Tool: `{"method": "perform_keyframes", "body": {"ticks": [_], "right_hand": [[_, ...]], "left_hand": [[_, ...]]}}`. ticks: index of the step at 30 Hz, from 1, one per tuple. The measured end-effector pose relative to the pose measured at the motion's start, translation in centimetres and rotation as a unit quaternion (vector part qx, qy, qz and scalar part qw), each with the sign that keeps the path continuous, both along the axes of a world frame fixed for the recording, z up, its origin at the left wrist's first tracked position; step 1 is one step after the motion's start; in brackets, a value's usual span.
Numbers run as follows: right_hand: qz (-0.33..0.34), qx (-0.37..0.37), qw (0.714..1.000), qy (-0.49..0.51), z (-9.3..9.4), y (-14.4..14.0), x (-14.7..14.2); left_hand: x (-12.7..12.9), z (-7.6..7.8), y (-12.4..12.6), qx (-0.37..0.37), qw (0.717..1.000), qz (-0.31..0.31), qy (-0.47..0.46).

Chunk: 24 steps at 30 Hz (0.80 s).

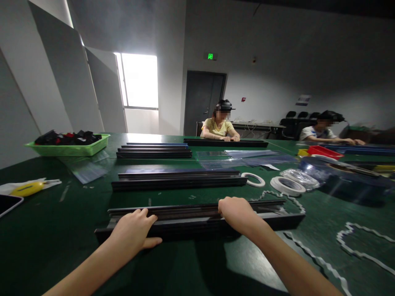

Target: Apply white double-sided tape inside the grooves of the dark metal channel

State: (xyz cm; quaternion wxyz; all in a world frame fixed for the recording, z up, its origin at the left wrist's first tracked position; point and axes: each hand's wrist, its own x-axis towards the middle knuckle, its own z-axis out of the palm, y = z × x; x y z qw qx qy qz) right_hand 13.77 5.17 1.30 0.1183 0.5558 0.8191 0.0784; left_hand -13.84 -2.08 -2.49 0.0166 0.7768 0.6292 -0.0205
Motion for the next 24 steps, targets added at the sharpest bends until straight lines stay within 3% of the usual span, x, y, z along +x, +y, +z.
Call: {"method": "perform_keyframes", "body": {"ticks": [12, 24], "right_hand": [[0.001, -0.004, 1.0, -0.003, 0.44, -0.35, -0.14], [0.003, 0.001, 1.0, -0.009, 0.32, -0.27, 0.03]], "left_hand": [[0.58, -0.5, 0.22, 0.001, 0.989, -0.076, -0.124], [1.02, 0.15, -0.08, -0.024, 0.987, -0.029, -0.154]]}}
